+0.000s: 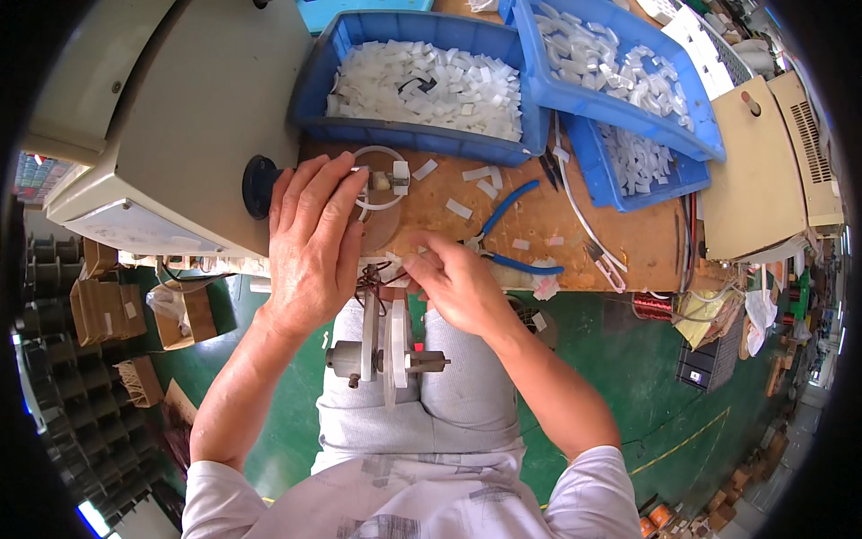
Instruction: The person assembles small plastic components and wire at a workstation using pliers and a machine.
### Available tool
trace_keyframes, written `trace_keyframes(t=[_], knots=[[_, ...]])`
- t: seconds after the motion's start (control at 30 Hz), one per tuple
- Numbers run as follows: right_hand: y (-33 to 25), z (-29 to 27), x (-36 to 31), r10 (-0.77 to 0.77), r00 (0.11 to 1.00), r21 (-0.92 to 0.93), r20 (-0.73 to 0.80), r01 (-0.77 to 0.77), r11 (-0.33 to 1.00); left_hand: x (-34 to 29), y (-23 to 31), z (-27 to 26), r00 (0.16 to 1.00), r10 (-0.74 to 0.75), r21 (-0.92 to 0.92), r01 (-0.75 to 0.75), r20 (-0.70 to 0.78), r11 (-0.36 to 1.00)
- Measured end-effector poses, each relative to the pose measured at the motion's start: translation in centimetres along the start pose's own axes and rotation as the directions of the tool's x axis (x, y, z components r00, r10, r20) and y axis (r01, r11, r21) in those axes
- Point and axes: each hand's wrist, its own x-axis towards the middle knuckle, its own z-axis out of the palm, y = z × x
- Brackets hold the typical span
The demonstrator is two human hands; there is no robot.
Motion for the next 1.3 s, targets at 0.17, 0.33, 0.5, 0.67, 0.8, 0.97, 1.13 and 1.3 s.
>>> trace_keyframes(t=[0.17,0.33,0.5,0.67,0.8,0.97,1.13,1.3], knots=[[-0.9,0.7,0.7,-0.014,1.0,0.224,-0.026,0.019,0.975,-0.1,-0.2,-0.1,1.0,0.004,-0.002,-0.004,-0.014,1.0],[-2.3,0.5,-0.3,-0.17,0.978,0.128,-0.123,0.185,0.974,0.4,-0.3,-0.7,1.0,0.005,-0.036,-0.006,-0.008,0.999],[-5.1,-0.5,-0.3,-0.595,0.756,-0.329,-0.272,0.508,0.796,1.1,-0.4,-0.8,0.999,-0.004,-0.07,0.002,-0.036,0.998],[-6.8,-0.6,2.3,-0.732,0.614,-0.53,-0.294,0.533,0.66,1.1,-0.2,-0.6,0.997,-0.02,-0.087,0.014,-0.07,0.996],[-7.0,-0.9,3.7,-0.805,0.548,-0.633,-0.227,0.545,0.55,1.1,-0.2,-0.2,0.996,-0.03,-0.076,0.023,-0.082,0.997],[-6.8,-1.0,4.6,-0.896,0.415,-0.727,-0.159,0.564,0.39,0.9,-0.4,0.0,0.995,-0.036,-0.085,0.028,-0.089,0.996],[-6.6,-1.3,5.6,-0.926,0.356,-0.74,-0.126,0.588,0.327,1.0,-0.3,0.0,0.995,-0.046,-0.09,0.038,-0.089,0.995],[-6.6,-1.2,5.9,-0.93,0.344,-0.742,-0.126,0.59,0.319,0.9,-0.3,0.1,0.995,-0.05,-0.086,0.042,-0.09,0.995]])
